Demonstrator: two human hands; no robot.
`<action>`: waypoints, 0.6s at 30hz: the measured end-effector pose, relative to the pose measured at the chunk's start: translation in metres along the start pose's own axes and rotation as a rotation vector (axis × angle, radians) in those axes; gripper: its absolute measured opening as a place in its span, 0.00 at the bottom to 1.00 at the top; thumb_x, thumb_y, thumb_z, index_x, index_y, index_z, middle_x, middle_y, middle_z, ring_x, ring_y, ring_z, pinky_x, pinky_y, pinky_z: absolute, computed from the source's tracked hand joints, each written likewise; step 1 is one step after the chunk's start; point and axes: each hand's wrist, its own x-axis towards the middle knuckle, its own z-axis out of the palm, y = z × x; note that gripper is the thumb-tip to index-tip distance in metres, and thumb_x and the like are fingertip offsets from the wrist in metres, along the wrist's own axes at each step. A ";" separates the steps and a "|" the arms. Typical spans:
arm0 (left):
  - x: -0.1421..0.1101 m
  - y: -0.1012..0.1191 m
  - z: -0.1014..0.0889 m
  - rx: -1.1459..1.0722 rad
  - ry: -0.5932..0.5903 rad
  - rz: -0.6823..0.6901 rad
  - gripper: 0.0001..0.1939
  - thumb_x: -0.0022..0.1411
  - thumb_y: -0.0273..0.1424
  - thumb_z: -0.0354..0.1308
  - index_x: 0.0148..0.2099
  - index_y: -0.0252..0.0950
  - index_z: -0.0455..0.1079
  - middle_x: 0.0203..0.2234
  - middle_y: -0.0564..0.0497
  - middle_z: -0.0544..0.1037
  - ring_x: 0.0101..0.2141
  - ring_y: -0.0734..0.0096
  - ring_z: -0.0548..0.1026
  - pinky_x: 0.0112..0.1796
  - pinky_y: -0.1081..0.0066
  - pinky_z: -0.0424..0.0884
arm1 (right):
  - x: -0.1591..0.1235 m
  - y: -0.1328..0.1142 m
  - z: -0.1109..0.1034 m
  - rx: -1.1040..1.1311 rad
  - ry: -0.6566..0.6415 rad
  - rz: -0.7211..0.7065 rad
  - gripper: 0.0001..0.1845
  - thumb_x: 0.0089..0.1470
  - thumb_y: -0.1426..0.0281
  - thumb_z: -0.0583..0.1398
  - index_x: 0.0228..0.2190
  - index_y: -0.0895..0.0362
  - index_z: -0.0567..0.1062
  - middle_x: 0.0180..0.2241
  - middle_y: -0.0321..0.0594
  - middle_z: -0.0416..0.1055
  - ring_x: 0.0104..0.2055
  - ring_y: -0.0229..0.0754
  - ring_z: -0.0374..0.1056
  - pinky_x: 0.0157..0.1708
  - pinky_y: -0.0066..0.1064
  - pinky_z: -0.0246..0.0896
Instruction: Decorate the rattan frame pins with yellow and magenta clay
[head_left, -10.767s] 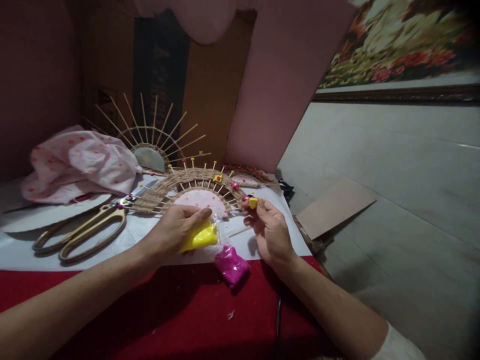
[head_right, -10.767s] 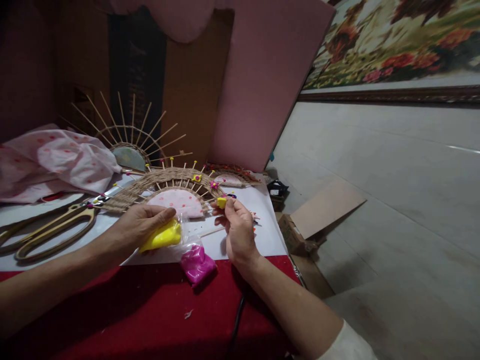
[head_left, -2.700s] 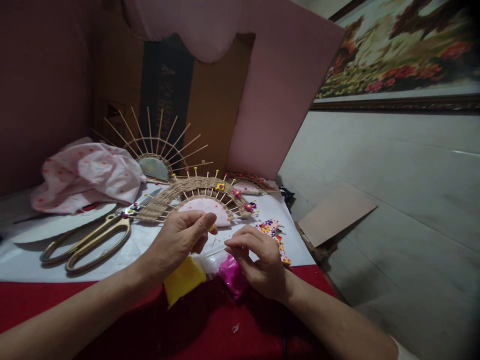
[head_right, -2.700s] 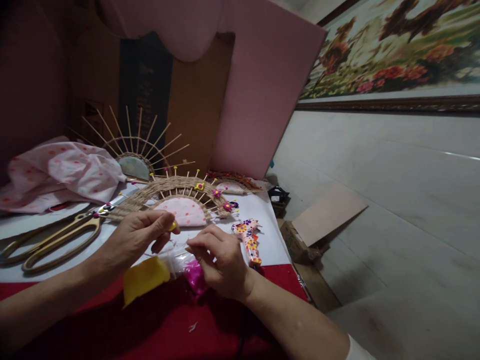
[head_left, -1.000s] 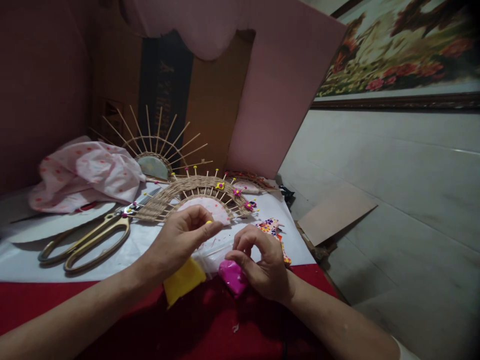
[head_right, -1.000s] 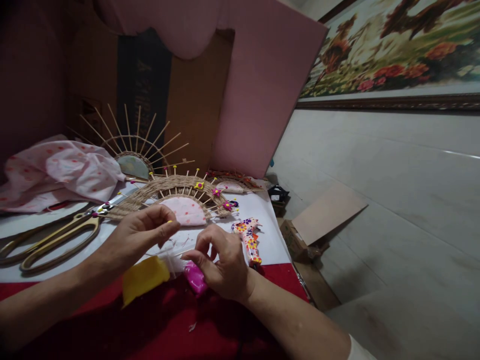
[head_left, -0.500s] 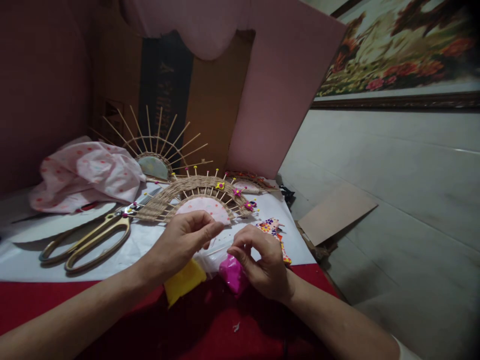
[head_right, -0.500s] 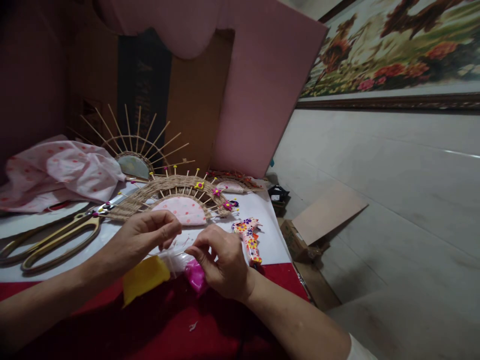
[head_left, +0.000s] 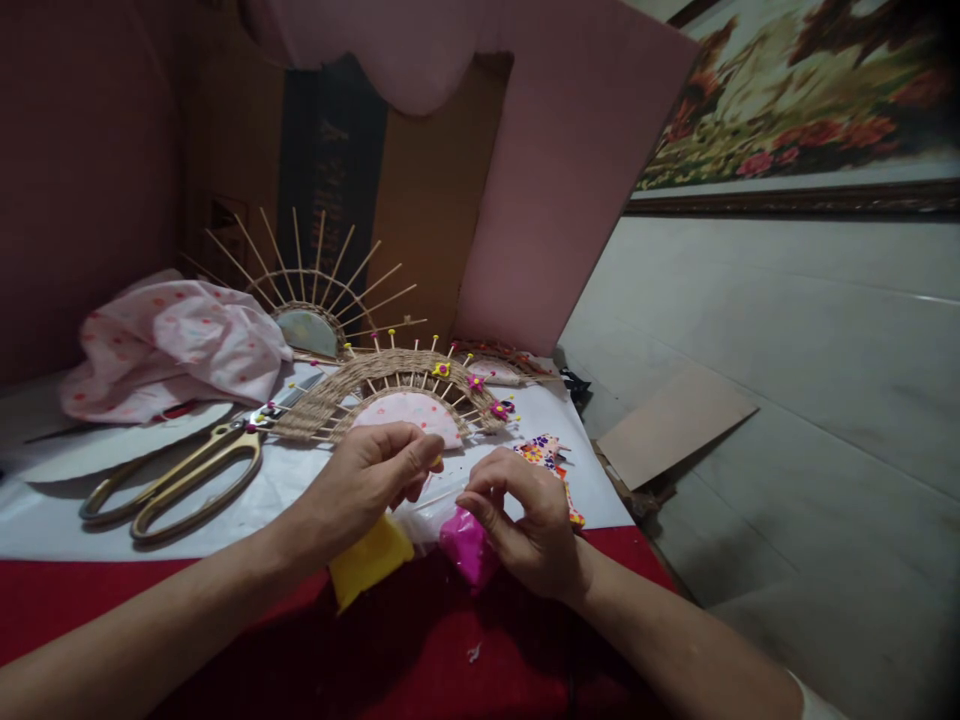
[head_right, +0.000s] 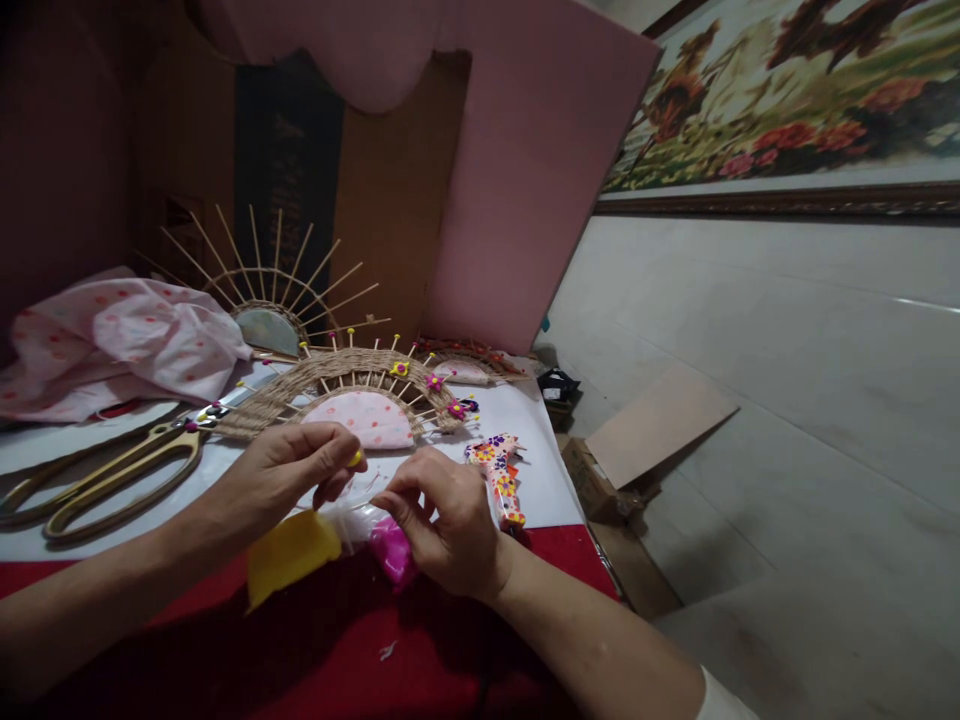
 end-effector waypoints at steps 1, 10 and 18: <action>0.000 0.000 0.000 0.005 -0.014 -0.002 0.17 0.59 0.41 0.53 0.27 0.33 0.71 0.15 0.57 0.65 0.18 0.77 0.61 0.21 0.75 0.58 | 0.000 0.000 0.000 -0.001 -0.001 -0.003 0.04 0.55 0.74 0.58 0.28 0.57 0.68 0.25 0.37 0.67 0.26 0.36 0.60 0.26 0.29 0.58; 0.000 0.000 0.002 -0.087 0.037 0.033 0.08 0.45 0.29 0.65 0.30 0.34 0.71 0.25 0.54 0.72 0.28 0.73 0.68 0.30 0.74 0.64 | 0.000 0.000 0.000 -0.009 0.010 -0.005 0.05 0.55 0.73 0.58 0.27 0.56 0.68 0.24 0.36 0.67 0.25 0.36 0.60 0.26 0.29 0.58; 0.000 0.003 0.000 -0.071 -0.007 0.024 0.16 0.58 0.41 0.54 0.28 0.34 0.72 0.16 0.56 0.67 0.19 0.77 0.63 0.22 0.75 0.59 | -0.001 0.001 0.000 0.007 0.006 0.005 0.03 0.55 0.74 0.58 0.29 0.56 0.68 0.25 0.37 0.67 0.26 0.36 0.61 0.26 0.30 0.59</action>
